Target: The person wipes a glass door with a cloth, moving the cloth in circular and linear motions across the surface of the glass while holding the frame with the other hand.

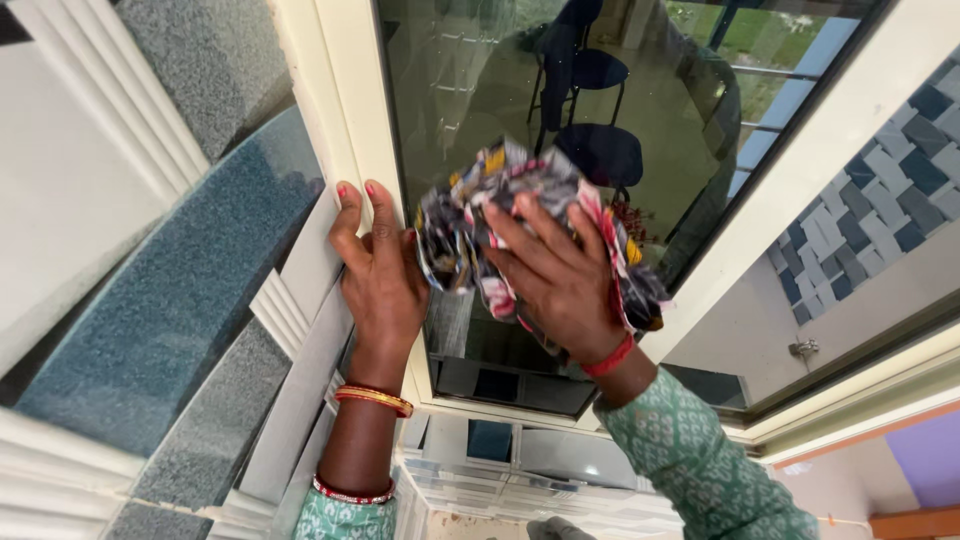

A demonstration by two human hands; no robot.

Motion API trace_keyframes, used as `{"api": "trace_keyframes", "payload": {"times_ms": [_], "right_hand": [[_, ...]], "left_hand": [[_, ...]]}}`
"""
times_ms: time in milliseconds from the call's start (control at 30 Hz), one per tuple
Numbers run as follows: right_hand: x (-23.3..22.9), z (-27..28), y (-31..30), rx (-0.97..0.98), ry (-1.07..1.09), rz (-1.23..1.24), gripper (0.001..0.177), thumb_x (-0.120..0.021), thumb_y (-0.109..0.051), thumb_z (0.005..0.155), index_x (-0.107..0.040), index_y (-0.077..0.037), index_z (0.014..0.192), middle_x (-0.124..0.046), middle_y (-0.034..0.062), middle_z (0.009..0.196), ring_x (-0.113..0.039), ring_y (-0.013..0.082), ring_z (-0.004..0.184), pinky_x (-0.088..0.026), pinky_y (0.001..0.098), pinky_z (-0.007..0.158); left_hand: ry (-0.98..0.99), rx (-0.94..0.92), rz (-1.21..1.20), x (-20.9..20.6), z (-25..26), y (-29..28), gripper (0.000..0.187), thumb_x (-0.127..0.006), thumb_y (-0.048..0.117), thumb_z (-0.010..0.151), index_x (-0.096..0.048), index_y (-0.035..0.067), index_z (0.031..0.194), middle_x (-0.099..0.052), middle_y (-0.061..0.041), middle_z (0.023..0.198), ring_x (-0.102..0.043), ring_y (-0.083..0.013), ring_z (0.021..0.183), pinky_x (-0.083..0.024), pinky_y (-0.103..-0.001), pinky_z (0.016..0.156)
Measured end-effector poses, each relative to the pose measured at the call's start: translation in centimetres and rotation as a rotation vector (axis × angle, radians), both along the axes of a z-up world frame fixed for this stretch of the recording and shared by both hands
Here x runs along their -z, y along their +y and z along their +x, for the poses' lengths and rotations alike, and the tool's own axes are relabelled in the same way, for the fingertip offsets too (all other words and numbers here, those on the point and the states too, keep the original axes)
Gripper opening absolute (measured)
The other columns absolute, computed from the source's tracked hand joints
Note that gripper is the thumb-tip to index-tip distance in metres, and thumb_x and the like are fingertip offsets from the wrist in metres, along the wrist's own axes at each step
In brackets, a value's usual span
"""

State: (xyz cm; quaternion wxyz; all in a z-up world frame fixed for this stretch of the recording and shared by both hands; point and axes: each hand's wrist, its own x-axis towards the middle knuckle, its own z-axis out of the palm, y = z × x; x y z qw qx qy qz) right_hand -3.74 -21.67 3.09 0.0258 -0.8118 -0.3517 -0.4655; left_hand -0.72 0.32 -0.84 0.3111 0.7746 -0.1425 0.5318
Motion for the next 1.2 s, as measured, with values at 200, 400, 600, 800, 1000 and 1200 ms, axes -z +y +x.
{"api": "trace_keyframes", "payload": {"times_ms": [200,400,600,800,1000,1200], "right_hand": [[-0.8,-1.1,-3.0,0.103,-0.069,0.244,0.023,-0.069,-0.003,0.095,-0.080,-0.013,0.113,-0.058,0.0071,0.154,-0.043,0.0309,0.151,-0.017,0.0468,0.125],[-6.4,1.9,0.9,0.109,-0.166,0.199,0.029,-0.066,0.002,0.099,-0.081,-0.017,0.116,-0.056,0.0031,0.158,-0.039,0.0279,0.154,-0.018,0.0484,0.128],[-1.6,0.9,3.0,-0.054,0.003,-0.029,0.019,-0.068,-0.013,0.097,-0.078,-0.013,0.113,-0.057,0.0026,0.154,-0.047,0.0241,0.147,-0.032,0.0482,0.120],[1.5,-0.6,-1.9,0.015,0.006,0.041,0.022,-0.067,-0.011,0.095,-0.077,-0.014,0.114,-0.058,0.0033,0.151,-0.046,0.0271,0.147,-0.026,0.0499,0.119],[-3.4,0.2,-4.1,0.139,-0.144,0.267,0.020,-0.068,-0.002,0.101,-0.075,-0.007,0.119,-0.057,0.0097,0.156,-0.039,0.0354,0.156,-0.016,0.0516,0.128],[4.3,-0.6,-3.6,0.186,-0.133,0.168,0.020,-0.070,-0.008,0.095,-0.079,-0.014,0.112,-0.059,0.0080,0.152,-0.042,0.0315,0.151,-0.015,0.0504,0.124]], "left_hand": [[0.033,-0.031,-0.012,-0.1,0.4,-0.3,0.068,-0.066,-0.007,0.101,-0.036,0.006,0.161,-0.036,-0.029,0.153,-0.066,-0.0263,0.080,-0.062,-0.037,0.078],[0.049,-0.018,-0.014,0.3,0.8,0.0,0.070,-0.066,-0.009,0.101,-0.036,0.007,0.162,-0.037,-0.025,0.152,-0.069,-0.0249,0.081,-0.062,-0.037,0.077],[-0.032,-0.003,0.060,-0.1,-0.3,0.6,0.095,-0.074,-0.003,0.077,-0.030,0.004,0.161,-0.032,-0.030,0.152,-0.059,-0.0551,0.124,-0.061,-0.043,0.092],[0.047,-0.017,0.009,-0.4,0.1,0.0,0.068,-0.065,-0.002,0.102,-0.033,0.003,0.161,-0.035,-0.033,0.153,-0.069,-0.0308,0.087,-0.060,-0.041,0.083],[-0.051,-0.062,0.063,-0.4,0.0,0.1,0.068,-0.066,0.004,0.103,-0.032,0.004,0.162,-0.032,-0.031,0.155,-0.066,-0.0452,0.123,-0.063,-0.037,0.088],[-0.012,-0.055,0.057,-0.4,0.0,0.0,0.068,-0.066,0.003,0.104,-0.032,0.005,0.163,-0.032,-0.030,0.156,-0.065,-0.0459,0.128,-0.063,-0.036,0.091]]}}
